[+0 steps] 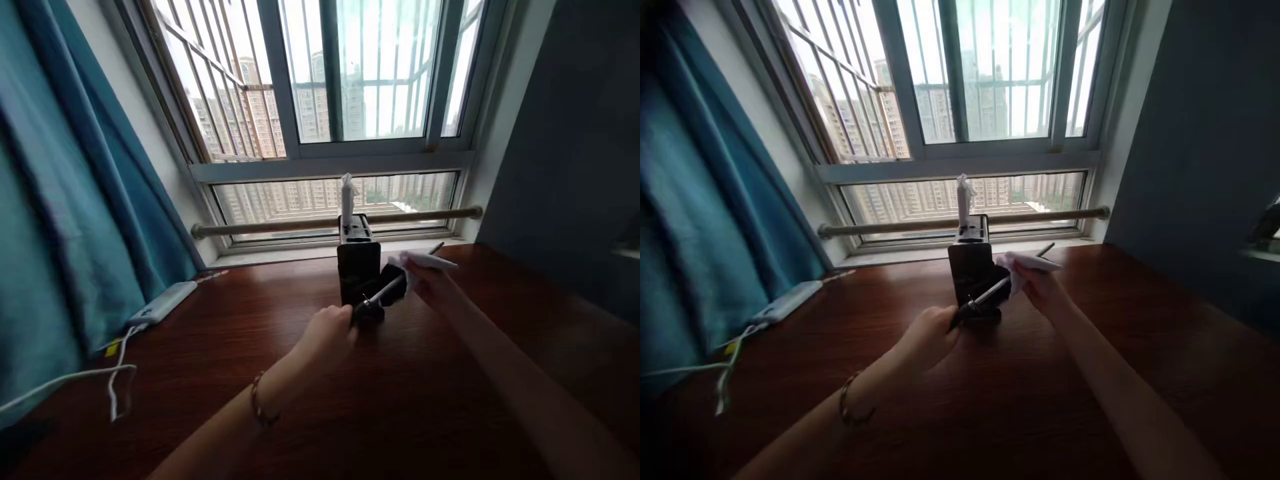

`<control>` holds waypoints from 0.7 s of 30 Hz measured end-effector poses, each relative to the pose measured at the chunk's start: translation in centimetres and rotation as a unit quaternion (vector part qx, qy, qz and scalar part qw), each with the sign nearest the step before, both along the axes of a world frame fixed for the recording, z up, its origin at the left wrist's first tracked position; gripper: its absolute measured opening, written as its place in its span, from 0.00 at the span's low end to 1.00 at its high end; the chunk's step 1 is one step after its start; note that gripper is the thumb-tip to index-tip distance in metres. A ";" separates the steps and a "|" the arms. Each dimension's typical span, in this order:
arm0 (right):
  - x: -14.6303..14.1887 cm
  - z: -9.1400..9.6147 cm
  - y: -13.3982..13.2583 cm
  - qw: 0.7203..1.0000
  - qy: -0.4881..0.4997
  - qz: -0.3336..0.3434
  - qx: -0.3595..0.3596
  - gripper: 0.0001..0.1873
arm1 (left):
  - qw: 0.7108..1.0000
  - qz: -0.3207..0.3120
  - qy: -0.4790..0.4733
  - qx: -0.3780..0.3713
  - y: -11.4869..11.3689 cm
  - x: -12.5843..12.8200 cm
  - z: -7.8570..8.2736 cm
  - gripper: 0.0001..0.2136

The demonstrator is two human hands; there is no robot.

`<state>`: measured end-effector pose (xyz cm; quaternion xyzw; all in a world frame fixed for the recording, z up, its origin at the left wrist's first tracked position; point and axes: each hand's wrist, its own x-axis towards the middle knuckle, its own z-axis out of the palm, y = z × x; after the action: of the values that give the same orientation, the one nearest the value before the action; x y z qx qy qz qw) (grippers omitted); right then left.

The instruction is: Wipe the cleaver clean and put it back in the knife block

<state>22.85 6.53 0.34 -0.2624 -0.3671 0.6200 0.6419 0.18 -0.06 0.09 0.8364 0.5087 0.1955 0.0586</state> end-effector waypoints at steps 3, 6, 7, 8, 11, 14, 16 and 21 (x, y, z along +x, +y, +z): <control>1.5 0.5 1.1 0.995 0.053 -0.081 -0.008 0.10 | 0.995 -0.019 -0.064 -0.068 -0.3 0.5 0.4 0.07; 2.2 1.3 1.3 0.989 0.095 -0.117 -0.017 0.11 | 0.937 -0.068 -0.187 -0.287 -0.7 0.8 1.2 0.07; 2.3 1.6 1.2 0.987 0.108 -0.121 -0.015 0.10 | 0.893 -0.082 -0.231 -0.378 -0.8 0.9 1.6 0.08; 2.4 1.9 1.0 0.985 0.121 -0.125 -0.014 0.09 | 0.838 -0.095 -0.274 -0.462 -0.9 0.9 1.9 0.09; 2.7 2.9 0.4 0.978 0.148 -0.144 -0.007 0.07 | 0.658 -0.144 -0.373 -0.638 -0.9 0.6 2.8 0.11; 3.2 3.8 -0.1 0.971 0.161 -0.176 0.015 0.07 | 0.558 -0.183 -0.412 -0.696 -0.9 0.2 3.5 0.11; 3.5 4.2 -0.2 0.966 0.169 -0.196 0.017 0.07 | 0.545 -0.192 -0.412 -0.704 -1.1 0.1 3.9 0.11; 4.0 4.0 0.3 0.960 0.142 -0.240 0.013 0.10 | 0.554 -0.201 -0.430 -0.684 -1.9 0.1 4.7 0.05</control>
<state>26.82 6.87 4.32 -0.2437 -0.2065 0.4741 0.8205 0.23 -2.00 4.83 0.4418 0.2220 0.1087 0.8624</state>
